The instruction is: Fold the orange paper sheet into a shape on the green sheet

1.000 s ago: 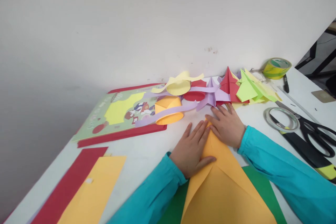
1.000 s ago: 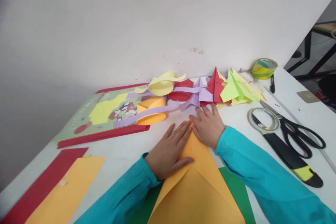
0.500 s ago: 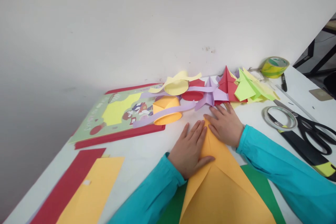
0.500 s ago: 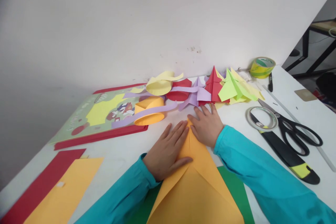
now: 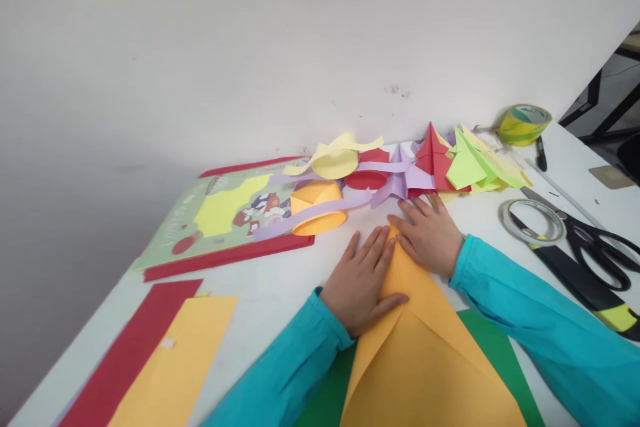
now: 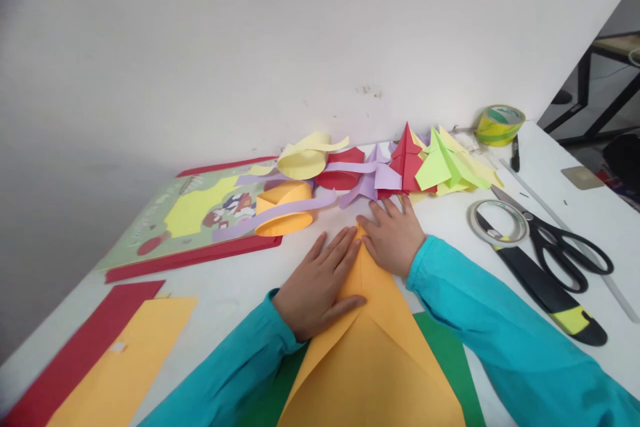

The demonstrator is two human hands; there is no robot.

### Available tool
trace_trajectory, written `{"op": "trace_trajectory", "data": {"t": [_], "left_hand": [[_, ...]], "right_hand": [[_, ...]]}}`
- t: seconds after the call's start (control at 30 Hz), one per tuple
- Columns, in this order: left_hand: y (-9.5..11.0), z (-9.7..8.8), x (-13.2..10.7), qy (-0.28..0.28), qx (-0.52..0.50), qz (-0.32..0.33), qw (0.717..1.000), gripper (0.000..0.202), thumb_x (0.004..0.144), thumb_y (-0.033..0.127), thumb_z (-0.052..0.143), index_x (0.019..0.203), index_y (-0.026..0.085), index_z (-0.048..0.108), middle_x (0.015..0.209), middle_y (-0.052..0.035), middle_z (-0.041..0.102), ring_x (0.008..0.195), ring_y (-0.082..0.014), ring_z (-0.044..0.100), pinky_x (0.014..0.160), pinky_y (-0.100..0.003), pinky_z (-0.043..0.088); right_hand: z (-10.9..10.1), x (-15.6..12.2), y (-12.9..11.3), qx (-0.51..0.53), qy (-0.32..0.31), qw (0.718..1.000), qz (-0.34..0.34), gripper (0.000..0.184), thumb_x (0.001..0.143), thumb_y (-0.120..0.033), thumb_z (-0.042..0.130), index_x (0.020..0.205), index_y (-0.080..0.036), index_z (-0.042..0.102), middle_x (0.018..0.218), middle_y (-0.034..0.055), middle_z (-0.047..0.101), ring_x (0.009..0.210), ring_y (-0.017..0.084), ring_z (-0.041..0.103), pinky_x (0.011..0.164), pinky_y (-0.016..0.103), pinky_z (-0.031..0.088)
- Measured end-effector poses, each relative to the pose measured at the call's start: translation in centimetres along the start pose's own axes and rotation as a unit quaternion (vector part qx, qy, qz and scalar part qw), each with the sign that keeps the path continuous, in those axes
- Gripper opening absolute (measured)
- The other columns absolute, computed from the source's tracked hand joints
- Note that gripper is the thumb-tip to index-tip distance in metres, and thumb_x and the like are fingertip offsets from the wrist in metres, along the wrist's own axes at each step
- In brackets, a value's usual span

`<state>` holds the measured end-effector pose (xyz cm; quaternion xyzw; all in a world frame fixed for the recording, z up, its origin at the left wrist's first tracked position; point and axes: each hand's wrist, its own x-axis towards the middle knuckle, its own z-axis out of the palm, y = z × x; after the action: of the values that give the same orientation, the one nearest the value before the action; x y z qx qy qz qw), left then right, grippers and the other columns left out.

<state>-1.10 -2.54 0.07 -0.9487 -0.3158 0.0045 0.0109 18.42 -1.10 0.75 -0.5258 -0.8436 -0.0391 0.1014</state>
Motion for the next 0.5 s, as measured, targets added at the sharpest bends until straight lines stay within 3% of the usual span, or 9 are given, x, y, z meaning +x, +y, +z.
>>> {"op": "trace_trajectory", "data": {"t": [0.3, 0.5], "left_hand": [[0.02, 0.04, 0.00, 0.006, 0.003, -0.006, 1.000, 0.088, 0.089, 0.072, 0.023, 0.144, 0.004, 0.033, 0.151, -0.0235, 0.029, 0.143, -0.0359, 0.022, 0.113, -0.057, 0.015], [0.07, -0.58, 0.21, -0.014, -0.004, -0.006, 1.000, 0.092, 0.089, 0.073, 0.020, 0.143, 0.000, 0.034, 0.151, -0.0256, 0.028, 0.142, -0.0385, 0.023, 0.112, -0.059, 0.015]], "right_hand": [[-0.01, 0.04, -0.09, -0.008, 0.005, 1.000, -0.004, 0.042, 0.097, -0.035, 0.038, 0.133, -0.021, 0.054, 0.138, 0.0141, 0.051, 0.125, 0.034, 0.041, 0.107, 0.060, 0.020], [0.07, 0.07, -0.22, -0.016, 0.015, 1.000, -0.005, 0.041, 0.097, -0.033, 0.040, 0.132, -0.020, 0.056, 0.136, 0.0150, 0.053, 0.124, 0.034, 0.042, 0.107, 0.060, 0.021]]}}
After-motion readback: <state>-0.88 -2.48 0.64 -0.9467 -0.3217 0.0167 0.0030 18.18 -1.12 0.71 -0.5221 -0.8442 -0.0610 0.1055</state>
